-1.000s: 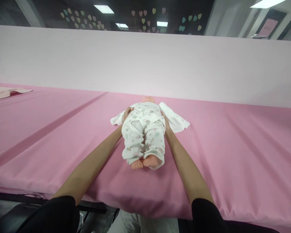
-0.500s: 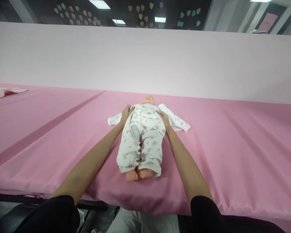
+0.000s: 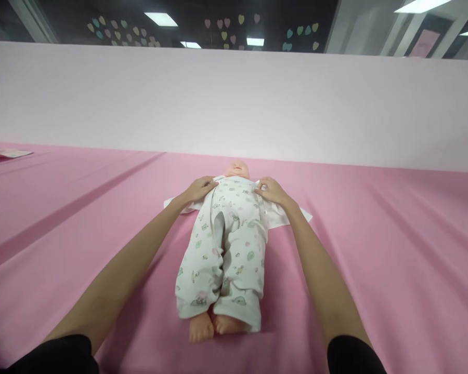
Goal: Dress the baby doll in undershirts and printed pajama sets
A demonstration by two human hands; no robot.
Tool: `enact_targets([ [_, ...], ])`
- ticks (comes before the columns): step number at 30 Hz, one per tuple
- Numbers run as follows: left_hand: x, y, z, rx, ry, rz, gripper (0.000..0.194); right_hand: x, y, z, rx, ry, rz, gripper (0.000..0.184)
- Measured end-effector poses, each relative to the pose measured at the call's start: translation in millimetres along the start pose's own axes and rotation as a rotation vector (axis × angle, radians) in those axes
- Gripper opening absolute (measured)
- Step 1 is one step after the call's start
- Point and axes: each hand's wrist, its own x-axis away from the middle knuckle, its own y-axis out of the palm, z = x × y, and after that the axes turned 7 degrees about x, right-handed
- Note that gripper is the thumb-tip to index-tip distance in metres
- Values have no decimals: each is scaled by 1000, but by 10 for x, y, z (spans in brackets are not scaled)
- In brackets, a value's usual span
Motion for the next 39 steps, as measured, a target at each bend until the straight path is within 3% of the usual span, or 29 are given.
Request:
enact_targets([
  [2,-42,63,-41,-82,-21,50,39,-39,152,77,-29,114,-1,18],
  [4,-78,142,-50,-147,-80,123,38,-55,312,112,45,220,96,17],
  [8,-121,209,3,-179,-195,214,34,-59,439,97,148,281,249,18],
  [10,-120,150,11,-98,-210,204,31,-67,366,104,50,276,215,19],
  [13,-92,-24,-49,15,-288,89,45,-71,155,151,-75,330,117,28],
  [16,-55,-180,-136,0,-423,-111,55,-22,-40,188,83,467,-30,41],
  [18,-34,-234,-159,4,-425,-158,50,37,-122,184,181,531,-139,44],
  [21,-21,-266,-114,72,-373,-44,31,116,-190,162,115,551,-179,37],
  [25,-47,-316,33,356,-388,117,21,147,-234,202,-56,563,-84,14],
  [28,-80,-359,177,717,-407,163,16,141,-235,272,17,607,-61,17],
  [30,-90,-380,296,817,-414,143,14,141,-227,305,132,642,-102,25],
  [32,-80,-399,431,713,-401,110,14,146,-225,317,195,662,-162,31],
  [34,-52,-426,567,449,-356,122,15,156,-235,319,203,674,-201,35],
  [39,39,-505,750,-309,-262,297,23,192,-311,353,253,723,-211,44],
])
